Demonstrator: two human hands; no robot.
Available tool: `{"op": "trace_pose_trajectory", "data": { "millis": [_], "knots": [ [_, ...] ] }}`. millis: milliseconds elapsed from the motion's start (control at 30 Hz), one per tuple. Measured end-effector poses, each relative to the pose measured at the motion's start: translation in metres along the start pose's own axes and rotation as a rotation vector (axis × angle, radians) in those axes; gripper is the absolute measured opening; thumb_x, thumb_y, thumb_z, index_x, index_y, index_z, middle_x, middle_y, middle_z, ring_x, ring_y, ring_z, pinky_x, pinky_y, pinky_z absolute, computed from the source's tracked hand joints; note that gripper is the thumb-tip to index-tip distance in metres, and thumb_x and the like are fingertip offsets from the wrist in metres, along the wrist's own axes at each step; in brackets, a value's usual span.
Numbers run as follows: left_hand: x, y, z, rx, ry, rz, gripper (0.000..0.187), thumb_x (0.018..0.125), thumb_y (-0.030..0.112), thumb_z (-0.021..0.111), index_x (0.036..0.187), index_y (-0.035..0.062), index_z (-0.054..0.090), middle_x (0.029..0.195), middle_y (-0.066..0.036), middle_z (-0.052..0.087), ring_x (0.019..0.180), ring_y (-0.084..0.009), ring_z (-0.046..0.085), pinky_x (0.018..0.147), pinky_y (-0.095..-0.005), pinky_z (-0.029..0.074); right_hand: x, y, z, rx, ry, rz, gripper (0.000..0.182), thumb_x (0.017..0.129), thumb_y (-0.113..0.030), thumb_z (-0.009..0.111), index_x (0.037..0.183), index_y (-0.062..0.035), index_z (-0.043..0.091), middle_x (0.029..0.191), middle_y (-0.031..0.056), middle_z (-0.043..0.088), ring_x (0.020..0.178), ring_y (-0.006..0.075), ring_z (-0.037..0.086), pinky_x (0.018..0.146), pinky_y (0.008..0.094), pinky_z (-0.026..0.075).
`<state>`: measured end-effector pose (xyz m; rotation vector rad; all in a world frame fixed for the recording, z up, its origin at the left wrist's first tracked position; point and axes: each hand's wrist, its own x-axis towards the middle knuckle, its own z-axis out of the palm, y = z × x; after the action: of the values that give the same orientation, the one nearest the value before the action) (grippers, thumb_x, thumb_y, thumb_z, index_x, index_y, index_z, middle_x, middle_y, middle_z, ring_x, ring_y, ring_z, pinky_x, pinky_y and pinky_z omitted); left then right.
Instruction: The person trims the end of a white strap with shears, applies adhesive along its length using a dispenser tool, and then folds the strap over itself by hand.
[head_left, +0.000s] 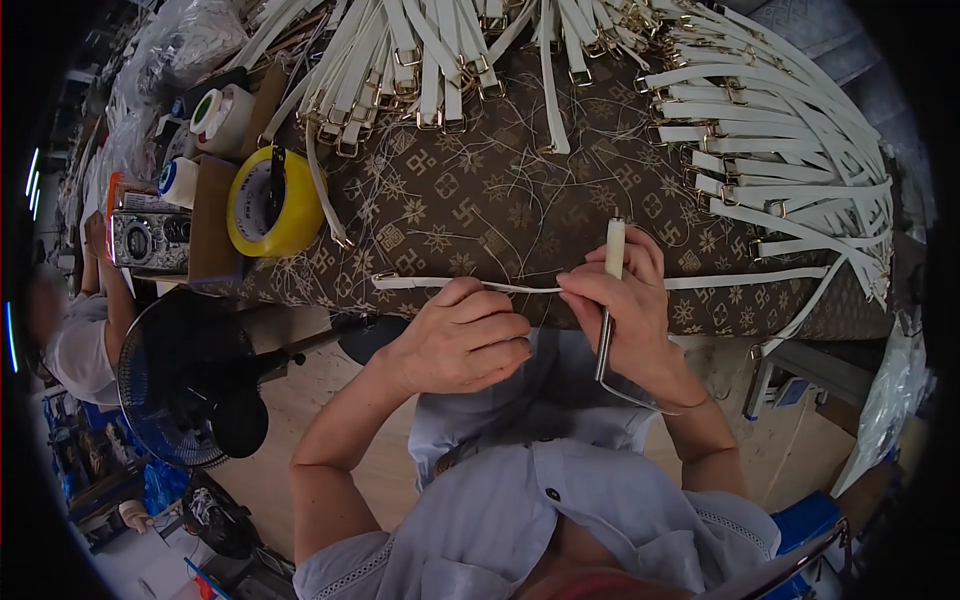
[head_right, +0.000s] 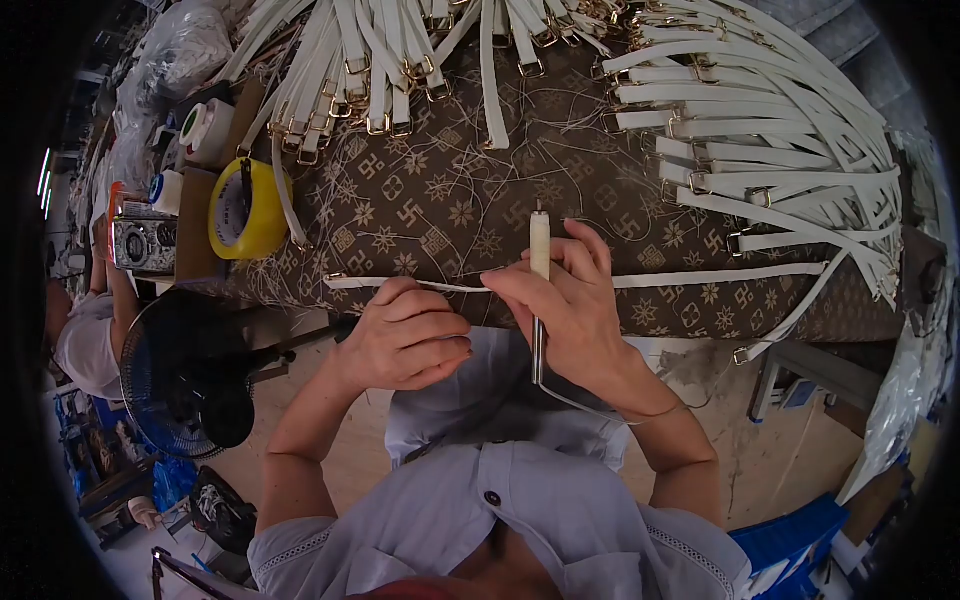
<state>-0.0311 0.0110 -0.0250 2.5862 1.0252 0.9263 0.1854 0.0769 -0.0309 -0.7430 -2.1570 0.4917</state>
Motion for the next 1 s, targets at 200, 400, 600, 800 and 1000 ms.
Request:
{"op": "trace_pose_trajectory", "data": {
  "millis": [200,400,600,800,1000],
  "knots": [
    [-0.004,0.006,0.0,0.07,-0.038,0.008,0.018,0.069,0.015,0.077,0.083,0.0161,0.066,0.097,0.004,0.063,0.088,-0.0161,0.058,0.078,-0.0343,0.043,-0.008,0.002,-0.004,-0.09,-0.061,-0.088,0.034,0.073,-0.007,0.068,0.104,-0.0208,0.066,0.084,-0.0021,0.065,0.093,0.0208,0.057,0.103,0.0508,0.033],
    [-0.006,0.009,0.003,0.126,-0.029,0.04,0.016,0.066,0.014,0.069,0.081,0.0129,0.063,0.094,0.002,0.059,0.091,-0.0158,0.054,0.08,-0.0317,0.043,-0.013,0.002,-0.008,-0.08,-0.09,-0.11,0.03,0.074,-0.012,0.066,0.102,-0.0226,0.068,0.087,-0.0045,0.067,0.099,0.021,0.057,0.105,0.0514,0.031],
    [-0.011,0.01,0.004,0.191,-0.079,0.069,0.016,0.069,0.016,0.075,0.081,0.0157,0.064,0.096,0.004,0.061,0.086,-0.0144,0.056,0.075,-0.0317,0.042,-0.013,0.002,-0.008,-0.071,-0.095,-0.106,0.026,0.075,-0.013,0.066,0.1,-0.0225,0.069,0.087,-0.0049,0.068,0.101,0.0212,0.057,0.104,0.052,0.031],
    [0.0,0.014,-0.016,0.093,0.124,-0.193,0.031,0.067,0.021,0.078,0.095,0.0144,0.065,0.099,0.0,0.061,0.089,-0.0226,0.055,0.08,-0.0386,0.039,-0.015,0.004,-0.009,-0.069,-0.106,-0.126,0.03,0.073,-0.013,0.067,0.101,-0.0234,0.068,0.087,-0.0046,0.069,0.102,0.023,0.058,0.103,0.053,0.033],
    [0.0,0.006,-0.015,0.28,0.0,-0.337,0.037,0.067,0.025,0.077,0.101,0.0123,0.065,0.102,0.0,0.057,0.098,-0.02,0.052,0.085,-0.0395,0.039,-0.016,0.003,-0.01,-0.059,-0.118,-0.087,0.036,0.069,-0.009,0.073,0.101,-0.0232,0.067,0.087,-0.0037,0.069,0.103,0.0236,0.058,0.103,0.053,0.033]
  ]
}}
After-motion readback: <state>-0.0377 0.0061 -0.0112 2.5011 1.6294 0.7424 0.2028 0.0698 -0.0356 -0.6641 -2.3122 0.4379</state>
